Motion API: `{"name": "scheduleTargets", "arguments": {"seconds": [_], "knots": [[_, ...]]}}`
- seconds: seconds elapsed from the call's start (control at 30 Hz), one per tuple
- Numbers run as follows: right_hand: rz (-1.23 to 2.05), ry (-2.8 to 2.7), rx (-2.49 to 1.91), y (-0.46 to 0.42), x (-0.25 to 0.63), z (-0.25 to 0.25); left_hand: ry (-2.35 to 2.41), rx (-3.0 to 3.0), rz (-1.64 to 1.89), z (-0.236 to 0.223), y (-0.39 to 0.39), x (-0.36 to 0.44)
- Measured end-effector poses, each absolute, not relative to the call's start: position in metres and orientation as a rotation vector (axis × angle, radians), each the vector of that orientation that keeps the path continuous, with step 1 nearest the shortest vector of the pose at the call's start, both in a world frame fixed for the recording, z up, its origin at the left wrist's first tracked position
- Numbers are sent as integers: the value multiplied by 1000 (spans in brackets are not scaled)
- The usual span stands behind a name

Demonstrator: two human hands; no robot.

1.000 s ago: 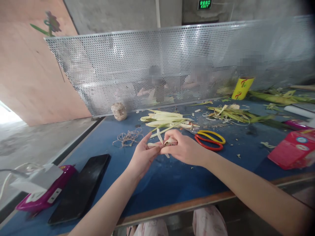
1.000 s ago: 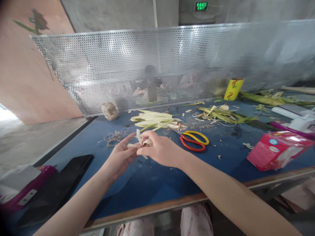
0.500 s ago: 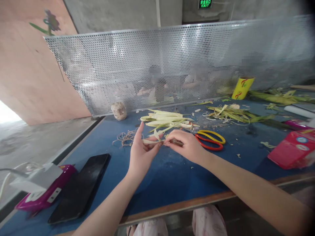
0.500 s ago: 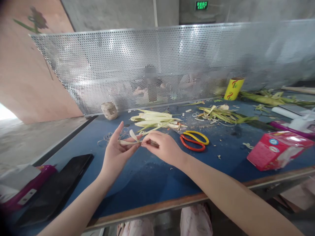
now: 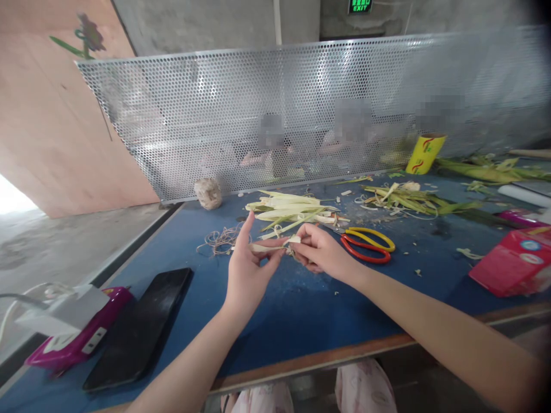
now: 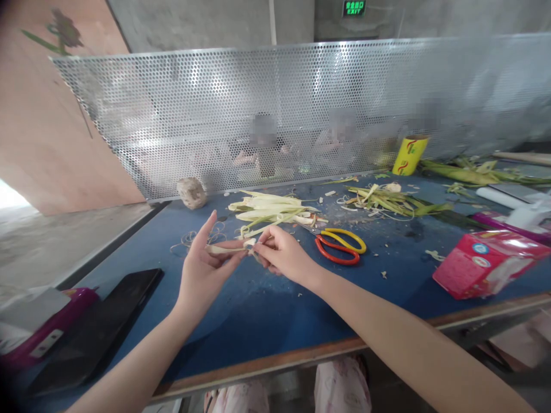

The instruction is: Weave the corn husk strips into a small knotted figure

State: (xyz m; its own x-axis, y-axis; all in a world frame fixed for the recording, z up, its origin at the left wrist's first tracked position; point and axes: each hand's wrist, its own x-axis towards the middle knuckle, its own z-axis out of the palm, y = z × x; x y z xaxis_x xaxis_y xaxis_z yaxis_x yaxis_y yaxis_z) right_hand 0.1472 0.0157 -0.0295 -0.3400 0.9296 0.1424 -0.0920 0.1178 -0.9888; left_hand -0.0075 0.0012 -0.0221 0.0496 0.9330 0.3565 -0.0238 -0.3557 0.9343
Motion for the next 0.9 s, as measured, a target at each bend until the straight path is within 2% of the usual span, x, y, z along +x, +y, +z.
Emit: {"name": "scheduleTargets", "arguments": {"seconds": [0.27,0.37,0.63,0.9], "knots": [[1319,-1549,-876,14,148,-32,991,1366,1410,-19,1,-7],[1196,-1665,-913,15,149,-35,1008,1339,1411,-18,3,-7],[66,-2011,-976,20,165,-32,964,1194,1403,-18,7,-9],[-351,-2168,-805,12,161,-32,954,1069,1268,-19,6,-9]]}}
